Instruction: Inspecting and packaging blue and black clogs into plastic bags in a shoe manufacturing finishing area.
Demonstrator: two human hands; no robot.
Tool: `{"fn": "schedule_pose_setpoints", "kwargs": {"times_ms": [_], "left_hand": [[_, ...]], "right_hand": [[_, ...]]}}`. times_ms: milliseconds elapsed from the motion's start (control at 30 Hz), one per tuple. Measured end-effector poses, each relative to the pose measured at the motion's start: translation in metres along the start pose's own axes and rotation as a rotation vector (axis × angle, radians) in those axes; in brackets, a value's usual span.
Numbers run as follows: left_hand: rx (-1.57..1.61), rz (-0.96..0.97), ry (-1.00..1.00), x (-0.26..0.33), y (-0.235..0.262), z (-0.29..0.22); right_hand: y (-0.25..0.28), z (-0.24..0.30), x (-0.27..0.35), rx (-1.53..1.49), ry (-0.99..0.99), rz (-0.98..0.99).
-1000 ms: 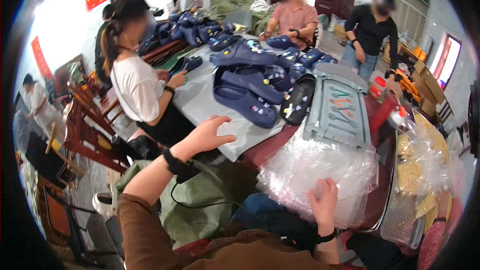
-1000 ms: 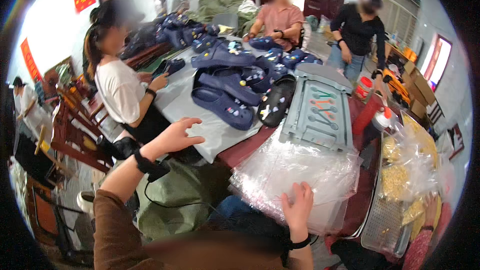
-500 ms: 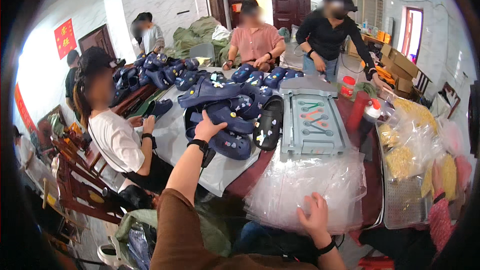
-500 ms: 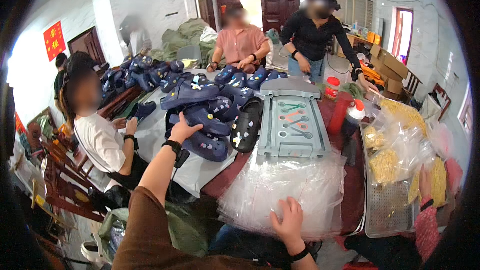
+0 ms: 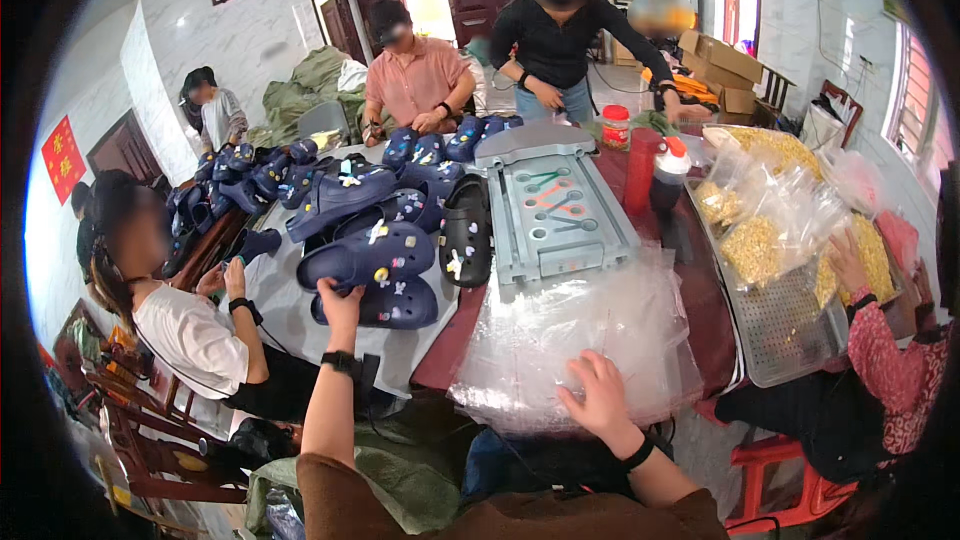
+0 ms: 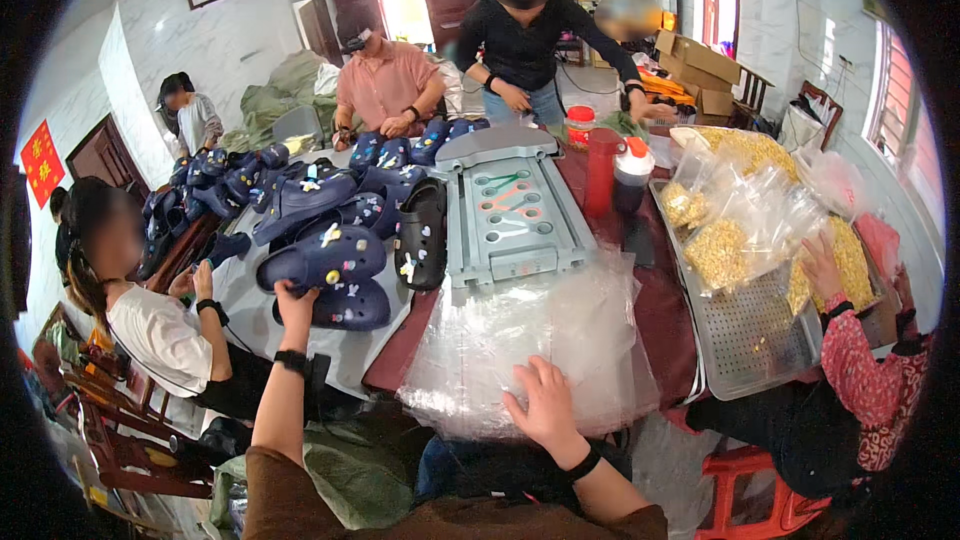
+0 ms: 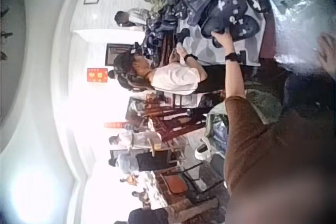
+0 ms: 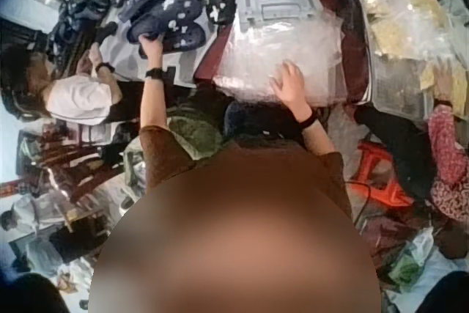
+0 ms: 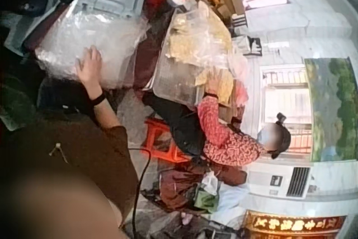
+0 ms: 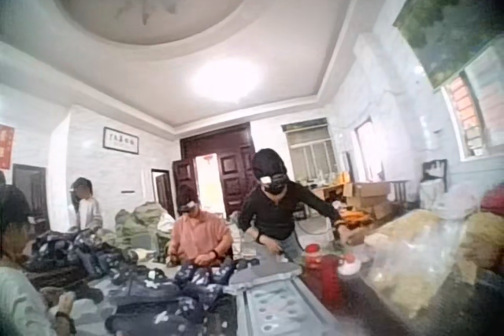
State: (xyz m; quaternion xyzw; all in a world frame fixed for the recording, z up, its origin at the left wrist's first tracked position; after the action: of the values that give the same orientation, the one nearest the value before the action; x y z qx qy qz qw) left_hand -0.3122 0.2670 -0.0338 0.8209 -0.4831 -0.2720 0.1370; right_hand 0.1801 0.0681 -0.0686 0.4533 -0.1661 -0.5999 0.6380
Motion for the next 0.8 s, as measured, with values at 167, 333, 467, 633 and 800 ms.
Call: {"fn": "schedule_pose_setpoints", "kwargs": {"times_ms": [167, 333, 467, 633, 800], "left_hand": [[0.377, -0.008, -0.141, 0.053, 0.011, -0.049], [1.067, 0.375, 0.218, 0.111, -0.015, -0.129], [1.352, 0.608, 0.407, 0.154, -0.064, -0.188], [1.628, 0.770, 0.440, 0.202, -0.140, -0.238], [1.591, 0.816, 0.523, 0.253, -0.183, -0.255]], "right_hand": [[0.000, 0.001, 0.000, 0.007, 0.010, 0.006], [0.000, -0.003, 0.000, -0.014, 0.007, 0.008], [0.003, -0.004, 0.001, -0.069, 0.021, 0.012], [0.006, -0.018, -0.002, -0.266, 0.016, 0.015], [-0.001, -0.065, 0.005, -1.154, -0.268, -0.097]]}}
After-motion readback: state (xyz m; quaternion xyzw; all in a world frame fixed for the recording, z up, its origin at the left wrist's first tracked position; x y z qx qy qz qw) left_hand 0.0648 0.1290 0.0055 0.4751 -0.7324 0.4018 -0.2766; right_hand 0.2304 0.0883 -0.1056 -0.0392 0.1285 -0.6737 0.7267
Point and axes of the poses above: each hand's wrist, its own x-axis away from the middle knuckle, its own y-axis out of the back of the hand, z = x × y, the point moved 5 cm from there along -x, towards the middle knuckle, and after that the axes turned 13 degrees about z, right-handed, at the moved point
